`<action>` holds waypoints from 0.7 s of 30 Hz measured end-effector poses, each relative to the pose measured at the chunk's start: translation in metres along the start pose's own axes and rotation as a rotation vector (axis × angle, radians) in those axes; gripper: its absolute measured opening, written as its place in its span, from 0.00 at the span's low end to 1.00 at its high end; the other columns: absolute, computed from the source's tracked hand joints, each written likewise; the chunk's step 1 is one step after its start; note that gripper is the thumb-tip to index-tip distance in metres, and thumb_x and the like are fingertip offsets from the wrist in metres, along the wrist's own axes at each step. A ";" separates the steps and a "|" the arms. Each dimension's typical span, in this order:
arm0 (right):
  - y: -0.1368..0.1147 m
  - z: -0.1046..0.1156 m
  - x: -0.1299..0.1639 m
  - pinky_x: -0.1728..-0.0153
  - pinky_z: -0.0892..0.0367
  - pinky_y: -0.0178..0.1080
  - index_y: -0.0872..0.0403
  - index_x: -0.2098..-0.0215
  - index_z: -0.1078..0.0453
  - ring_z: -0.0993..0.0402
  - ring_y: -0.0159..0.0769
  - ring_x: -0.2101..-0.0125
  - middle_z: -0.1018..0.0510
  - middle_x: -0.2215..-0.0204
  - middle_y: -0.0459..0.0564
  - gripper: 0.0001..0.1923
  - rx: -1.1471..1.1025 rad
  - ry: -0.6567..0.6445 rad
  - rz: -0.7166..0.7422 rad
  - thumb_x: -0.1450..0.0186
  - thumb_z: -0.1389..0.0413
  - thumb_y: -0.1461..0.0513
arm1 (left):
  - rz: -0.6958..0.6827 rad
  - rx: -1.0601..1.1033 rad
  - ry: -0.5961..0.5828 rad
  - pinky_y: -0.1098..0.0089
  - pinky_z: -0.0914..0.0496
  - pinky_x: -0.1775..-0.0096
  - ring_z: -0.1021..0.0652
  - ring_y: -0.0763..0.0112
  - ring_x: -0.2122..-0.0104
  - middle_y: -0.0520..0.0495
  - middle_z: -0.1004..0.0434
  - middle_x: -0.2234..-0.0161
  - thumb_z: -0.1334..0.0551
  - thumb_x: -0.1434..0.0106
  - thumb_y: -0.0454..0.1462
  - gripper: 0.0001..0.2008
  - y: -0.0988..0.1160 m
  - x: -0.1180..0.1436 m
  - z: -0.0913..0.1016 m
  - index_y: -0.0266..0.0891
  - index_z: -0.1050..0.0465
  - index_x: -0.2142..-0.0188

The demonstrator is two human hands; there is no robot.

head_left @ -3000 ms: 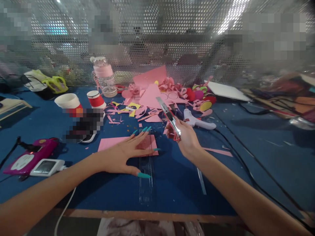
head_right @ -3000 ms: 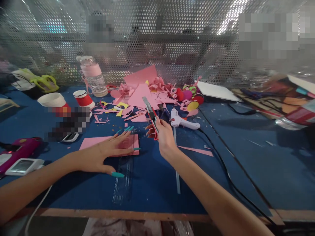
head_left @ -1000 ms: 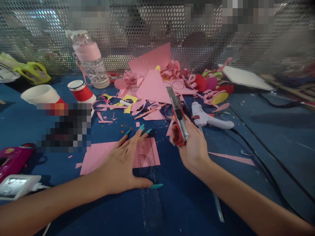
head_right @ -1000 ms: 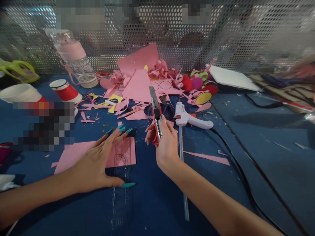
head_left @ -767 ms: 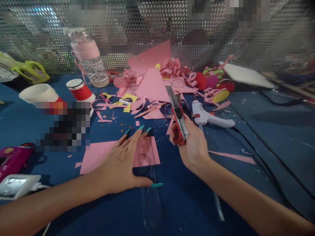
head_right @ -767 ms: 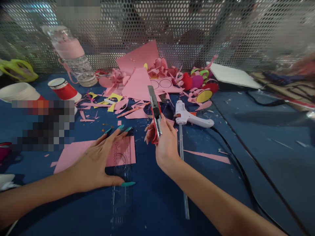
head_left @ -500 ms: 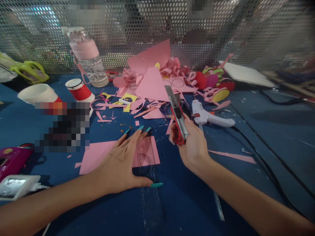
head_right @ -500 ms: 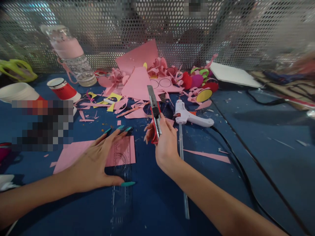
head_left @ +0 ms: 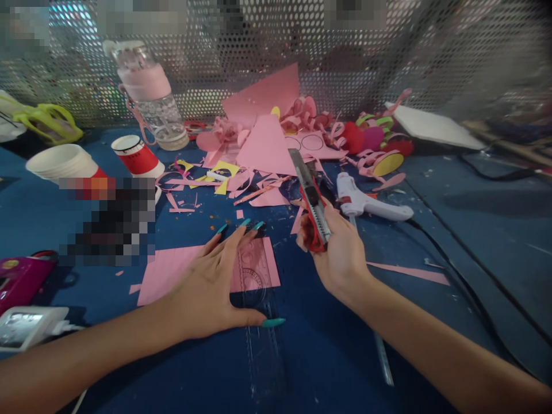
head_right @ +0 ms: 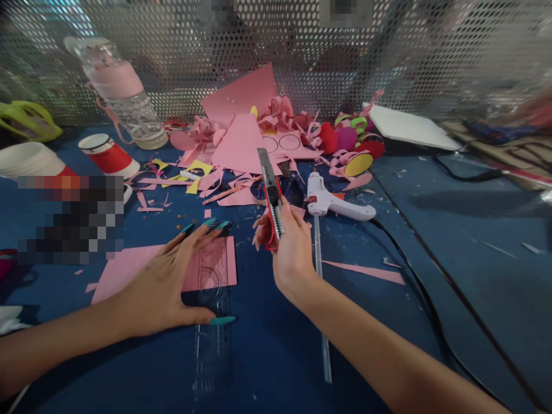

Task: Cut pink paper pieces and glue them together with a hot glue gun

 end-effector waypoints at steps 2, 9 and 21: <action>0.000 0.000 0.000 0.86 0.40 0.29 0.55 0.69 0.30 0.35 0.25 0.84 0.30 0.82 0.42 0.13 -0.002 -0.007 0.004 0.39 0.44 0.53 | 0.001 0.005 -0.002 0.48 0.52 0.38 0.48 0.52 0.37 0.39 0.49 0.36 0.38 0.54 0.61 0.61 -0.001 0.000 0.000 0.40 0.77 0.35; 0.000 0.000 -0.001 0.86 0.40 0.29 0.55 0.72 0.32 0.34 0.25 0.84 0.30 0.82 0.42 0.13 0.004 -0.021 0.032 0.40 0.44 0.53 | -0.010 0.022 0.008 0.48 0.53 0.38 0.48 0.51 0.37 0.39 0.49 0.36 0.37 0.54 0.61 0.61 -0.001 0.000 -0.001 0.41 0.75 0.35; 0.001 0.000 0.000 0.87 0.42 0.29 0.55 0.73 0.32 0.35 0.26 0.85 0.29 0.83 0.42 0.13 -0.010 0.009 -0.004 0.41 0.43 0.53 | -0.026 -0.007 0.010 0.50 0.53 0.38 0.47 0.53 0.37 0.39 0.51 0.36 0.39 0.53 0.62 0.60 0.000 0.000 0.000 0.42 0.76 0.35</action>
Point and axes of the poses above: each hand's wrist, its own x-axis away from the middle knuckle, its own z-axis out of the back of the hand, y = z × x, the point moved 5 cm from there along -x, towards the middle knuckle
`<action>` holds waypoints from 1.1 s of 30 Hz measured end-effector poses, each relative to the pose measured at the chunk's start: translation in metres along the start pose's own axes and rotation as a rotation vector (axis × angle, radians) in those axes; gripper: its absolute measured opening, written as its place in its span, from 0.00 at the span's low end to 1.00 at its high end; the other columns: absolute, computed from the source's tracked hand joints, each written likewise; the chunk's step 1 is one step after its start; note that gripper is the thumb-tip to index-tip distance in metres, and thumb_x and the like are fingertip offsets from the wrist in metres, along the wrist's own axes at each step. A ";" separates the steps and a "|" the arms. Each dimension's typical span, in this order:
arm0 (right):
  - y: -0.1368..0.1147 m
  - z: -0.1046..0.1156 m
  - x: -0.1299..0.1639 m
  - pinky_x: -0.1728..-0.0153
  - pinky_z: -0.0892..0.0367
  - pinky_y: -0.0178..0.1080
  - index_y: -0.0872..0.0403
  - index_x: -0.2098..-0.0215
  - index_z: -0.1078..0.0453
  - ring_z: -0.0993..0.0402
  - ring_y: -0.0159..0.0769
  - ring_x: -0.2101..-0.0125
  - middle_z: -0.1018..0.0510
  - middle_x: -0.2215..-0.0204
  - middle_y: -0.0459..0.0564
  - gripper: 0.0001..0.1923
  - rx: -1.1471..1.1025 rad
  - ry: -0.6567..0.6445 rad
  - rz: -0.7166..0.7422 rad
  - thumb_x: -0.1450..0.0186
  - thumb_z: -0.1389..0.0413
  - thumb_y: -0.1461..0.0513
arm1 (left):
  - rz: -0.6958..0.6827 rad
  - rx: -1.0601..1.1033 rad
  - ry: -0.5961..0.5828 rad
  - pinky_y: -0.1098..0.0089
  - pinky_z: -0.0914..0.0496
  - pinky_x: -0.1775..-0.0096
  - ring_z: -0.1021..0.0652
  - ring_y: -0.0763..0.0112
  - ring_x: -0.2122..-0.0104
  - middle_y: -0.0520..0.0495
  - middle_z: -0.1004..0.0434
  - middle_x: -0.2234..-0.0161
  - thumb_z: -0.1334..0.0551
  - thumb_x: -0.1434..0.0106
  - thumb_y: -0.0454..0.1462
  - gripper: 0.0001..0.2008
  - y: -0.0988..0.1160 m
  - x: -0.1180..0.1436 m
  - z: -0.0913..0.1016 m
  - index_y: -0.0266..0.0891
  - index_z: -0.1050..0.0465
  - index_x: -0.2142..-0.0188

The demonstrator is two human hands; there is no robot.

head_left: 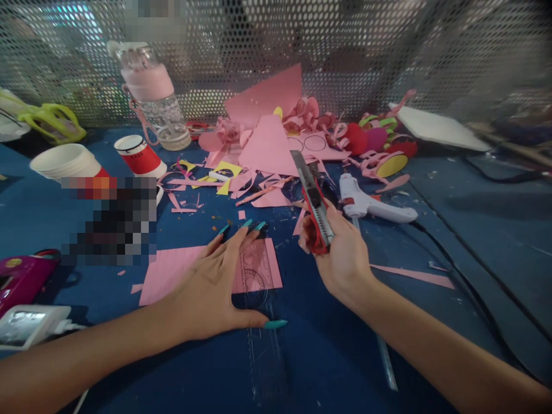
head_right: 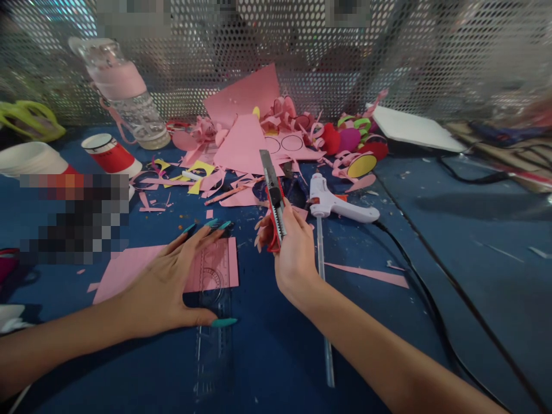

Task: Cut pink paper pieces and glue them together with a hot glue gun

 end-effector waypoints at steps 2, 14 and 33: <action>0.000 0.000 0.000 0.86 0.41 0.30 0.55 0.72 0.32 0.35 0.26 0.84 0.29 0.83 0.42 0.12 0.001 -0.008 0.009 0.41 0.43 0.53 | 0.003 0.004 -0.001 0.50 0.53 0.38 0.47 0.53 0.37 0.39 0.50 0.36 0.39 0.54 0.62 0.61 0.000 0.000 0.000 0.41 0.76 0.35; 0.001 0.002 -0.001 0.86 0.41 0.30 0.54 0.70 0.31 0.34 0.27 0.84 0.30 0.82 0.42 0.12 0.035 -0.019 0.034 0.40 0.44 0.53 | 0.033 -0.002 -0.023 0.49 0.52 0.38 0.48 0.53 0.37 0.40 0.50 0.36 0.39 0.54 0.63 0.60 0.000 -0.001 0.000 0.41 0.73 0.35; 0.000 0.000 0.000 0.86 0.42 0.30 0.55 0.69 0.32 0.36 0.26 0.84 0.30 0.82 0.42 0.11 0.021 -0.020 0.008 0.37 0.47 0.55 | 0.047 0.001 -0.030 0.51 0.52 0.38 0.46 0.54 0.37 0.41 0.50 0.36 0.39 0.54 0.63 0.60 -0.001 -0.001 -0.001 0.41 0.74 0.35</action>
Point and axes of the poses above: each hand's wrist, its own x-axis away from the middle knuckle, its own z-axis out of the back of the hand, y = z × x, the point moved 5 cm from there along -x, towards the middle knuckle
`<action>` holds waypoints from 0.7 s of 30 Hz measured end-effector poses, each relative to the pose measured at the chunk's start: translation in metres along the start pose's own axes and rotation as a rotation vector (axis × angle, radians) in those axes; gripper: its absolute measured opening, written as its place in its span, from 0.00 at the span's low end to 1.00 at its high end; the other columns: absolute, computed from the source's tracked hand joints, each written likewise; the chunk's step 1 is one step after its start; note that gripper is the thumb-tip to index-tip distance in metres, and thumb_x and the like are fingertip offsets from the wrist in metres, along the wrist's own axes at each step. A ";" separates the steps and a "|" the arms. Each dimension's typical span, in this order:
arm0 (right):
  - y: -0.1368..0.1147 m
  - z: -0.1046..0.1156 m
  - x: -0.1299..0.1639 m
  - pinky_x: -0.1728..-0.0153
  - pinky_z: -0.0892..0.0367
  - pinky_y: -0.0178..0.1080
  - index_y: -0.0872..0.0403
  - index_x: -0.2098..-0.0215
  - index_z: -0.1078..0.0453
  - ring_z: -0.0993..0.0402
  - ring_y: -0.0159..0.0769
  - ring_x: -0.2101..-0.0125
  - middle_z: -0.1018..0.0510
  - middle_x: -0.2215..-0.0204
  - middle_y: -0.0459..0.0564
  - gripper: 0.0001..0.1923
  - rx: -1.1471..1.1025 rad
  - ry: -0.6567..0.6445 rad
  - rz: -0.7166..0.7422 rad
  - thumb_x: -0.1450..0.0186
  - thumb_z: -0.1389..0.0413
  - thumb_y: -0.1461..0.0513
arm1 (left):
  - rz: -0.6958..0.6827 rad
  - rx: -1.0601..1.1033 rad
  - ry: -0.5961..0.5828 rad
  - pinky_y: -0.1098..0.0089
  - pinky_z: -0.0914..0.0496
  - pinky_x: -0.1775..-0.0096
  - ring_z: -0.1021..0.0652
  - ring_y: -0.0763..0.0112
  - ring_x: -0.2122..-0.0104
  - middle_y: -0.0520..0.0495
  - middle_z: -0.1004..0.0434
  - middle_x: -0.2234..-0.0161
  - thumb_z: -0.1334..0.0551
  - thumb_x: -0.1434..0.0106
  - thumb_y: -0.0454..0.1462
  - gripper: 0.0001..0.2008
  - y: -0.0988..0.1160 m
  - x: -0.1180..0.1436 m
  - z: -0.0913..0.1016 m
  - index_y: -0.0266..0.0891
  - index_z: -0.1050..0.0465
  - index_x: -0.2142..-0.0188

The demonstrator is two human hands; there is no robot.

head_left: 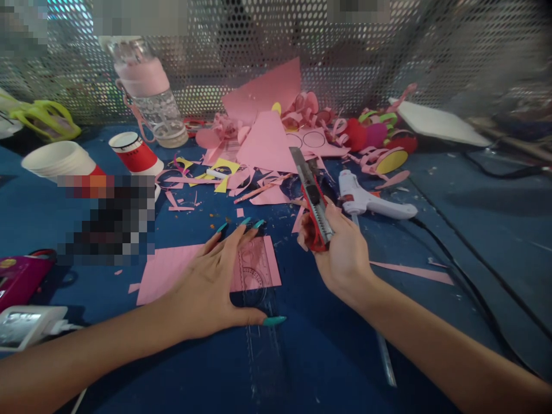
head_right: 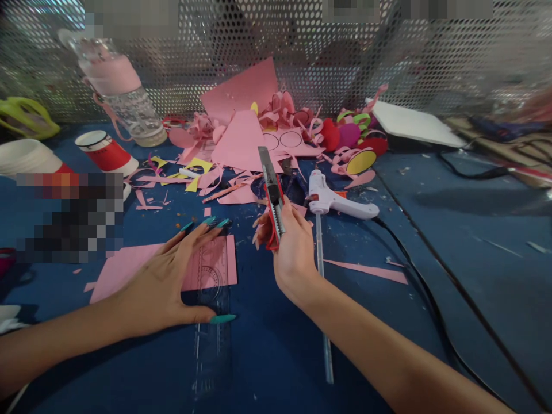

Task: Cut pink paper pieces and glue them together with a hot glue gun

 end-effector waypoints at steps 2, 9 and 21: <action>0.000 0.000 0.000 0.86 0.42 0.30 0.55 0.69 0.32 0.36 0.26 0.84 0.30 0.81 0.42 0.11 0.011 -0.019 0.014 0.38 0.46 0.54 | -0.004 0.001 0.003 0.51 0.52 0.38 0.48 0.55 0.36 0.41 0.50 0.36 0.39 0.54 0.63 0.60 0.000 0.000 0.000 0.41 0.74 0.35; -0.001 0.000 0.002 0.86 0.40 0.31 0.57 0.66 0.30 0.36 0.27 0.84 0.30 0.82 0.44 0.11 -0.025 0.037 0.000 0.40 0.44 0.56 | -0.008 0.000 0.004 0.51 0.52 0.38 0.47 0.55 0.37 0.42 0.50 0.35 0.39 0.54 0.64 0.60 0.000 -0.001 0.001 0.42 0.72 0.35; 0.000 0.000 0.002 0.85 0.40 0.31 0.55 0.71 0.31 0.36 0.27 0.83 0.30 0.82 0.44 0.10 -0.014 0.051 -0.008 0.41 0.44 0.56 | -0.027 -0.028 0.008 0.52 0.53 0.38 0.47 0.55 0.37 0.42 0.50 0.35 0.41 0.53 0.64 0.59 0.000 0.000 0.000 0.42 0.72 0.35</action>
Point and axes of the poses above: each hand's wrist, its own x-axis away from the middle knuckle, its own z-axis out of the back of the hand, y = z × x, the point moved 5 cm from there along -x, towards the middle knuckle
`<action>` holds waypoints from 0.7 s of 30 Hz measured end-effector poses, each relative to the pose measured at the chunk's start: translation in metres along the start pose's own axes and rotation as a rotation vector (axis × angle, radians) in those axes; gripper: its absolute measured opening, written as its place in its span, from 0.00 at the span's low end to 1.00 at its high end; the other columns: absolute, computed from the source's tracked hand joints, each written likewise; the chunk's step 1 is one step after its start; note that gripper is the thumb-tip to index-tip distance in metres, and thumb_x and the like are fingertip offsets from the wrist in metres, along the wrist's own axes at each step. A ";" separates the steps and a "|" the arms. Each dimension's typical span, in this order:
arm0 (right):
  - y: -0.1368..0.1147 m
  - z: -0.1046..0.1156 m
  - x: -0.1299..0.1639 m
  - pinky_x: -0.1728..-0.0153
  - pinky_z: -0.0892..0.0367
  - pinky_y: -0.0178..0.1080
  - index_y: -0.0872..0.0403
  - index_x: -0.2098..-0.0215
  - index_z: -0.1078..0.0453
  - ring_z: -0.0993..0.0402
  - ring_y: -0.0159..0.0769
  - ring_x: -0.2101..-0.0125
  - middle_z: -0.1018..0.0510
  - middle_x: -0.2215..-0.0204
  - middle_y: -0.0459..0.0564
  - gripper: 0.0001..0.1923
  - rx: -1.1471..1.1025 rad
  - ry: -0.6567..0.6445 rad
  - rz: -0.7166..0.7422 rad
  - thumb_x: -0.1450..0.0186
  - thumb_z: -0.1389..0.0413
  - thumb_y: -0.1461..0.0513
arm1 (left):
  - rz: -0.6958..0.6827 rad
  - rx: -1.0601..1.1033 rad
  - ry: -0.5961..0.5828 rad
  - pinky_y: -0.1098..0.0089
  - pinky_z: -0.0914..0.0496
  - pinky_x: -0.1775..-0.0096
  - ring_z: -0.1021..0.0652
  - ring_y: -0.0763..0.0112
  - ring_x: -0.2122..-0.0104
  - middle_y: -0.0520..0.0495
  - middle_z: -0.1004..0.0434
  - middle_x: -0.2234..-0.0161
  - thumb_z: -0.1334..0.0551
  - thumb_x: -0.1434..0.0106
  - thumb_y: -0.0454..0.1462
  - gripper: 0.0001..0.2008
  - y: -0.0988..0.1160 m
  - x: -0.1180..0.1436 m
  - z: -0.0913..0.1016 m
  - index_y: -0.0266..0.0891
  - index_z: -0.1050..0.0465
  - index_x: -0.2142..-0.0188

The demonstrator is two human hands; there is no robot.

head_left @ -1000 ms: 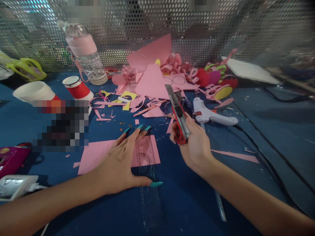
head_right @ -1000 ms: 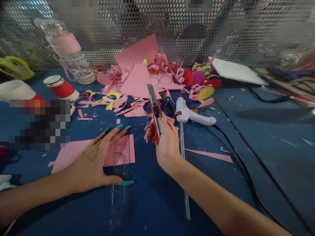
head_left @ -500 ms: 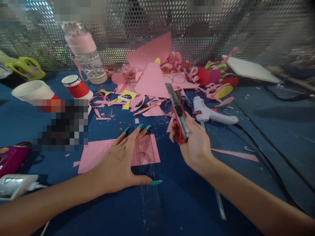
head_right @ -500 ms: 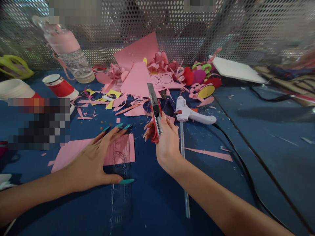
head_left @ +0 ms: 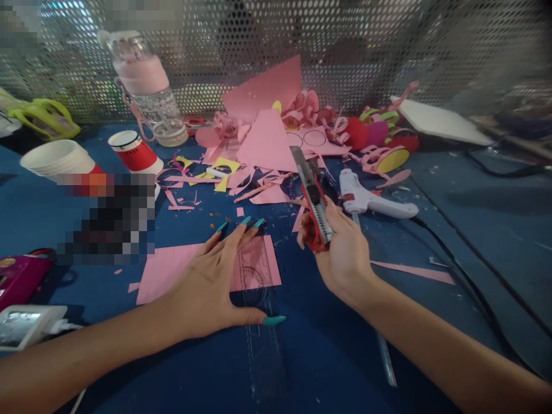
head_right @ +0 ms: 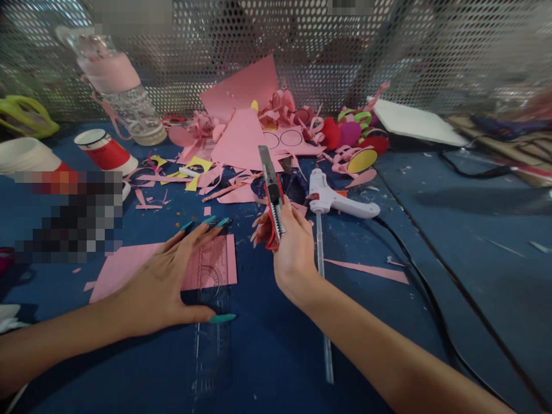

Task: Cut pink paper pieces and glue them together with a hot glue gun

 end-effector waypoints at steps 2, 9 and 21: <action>0.000 0.000 0.000 0.85 0.40 0.32 0.55 0.71 0.31 0.36 0.27 0.84 0.30 0.82 0.45 0.10 -0.003 0.011 -0.004 0.41 0.43 0.56 | 0.002 0.001 0.001 0.52 0.53 0.38 0.47 0.55 0.37 0.42 0.51 0.35 0.41 0.54 0.64 0.59 0.000 0.000 0.000 0.42 0.72 0.35; 0.000 0.001 -0.001 0.84 0.39 0.33 0.52 0.72 0.31 0.35 0.28 0.83 0.30 0.81 0.44 0.09 0.025 -0.029 -0.006 0.40 0.45 0.56 | 0.011 0.020 -0.006 0.51 0.54 0.38 0.48 0.55 0.36 0.41 0.50 0.36 0.40 0.53 0.63 0.59 0.001 0.000 0.000 0.40 0.72 0.35; -0.001 0.000 0.001 0.84 0.37 0.33 0.56 0.67 0.31 0.33 0.29 0.83 0.29 0.82 0.43 0.11 -0.005 0.023 -0.012 0.42 0.43 0.56 | 0.018 0.011 -0.014 0.52 0.53 0.38 0.46 0.56 0.37 0.41 0.49 0.36 0.40 0.54 0.63 0.60 0.001 -0.001 0.001 0.42 0.73 0.35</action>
Point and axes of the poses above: each hand's wrist, its own x-axis away from the middle knuckle, its own z-axis out of the back of the hand, y = z × x, the point moved 5 cm from there along -x, towards the middle knuckle
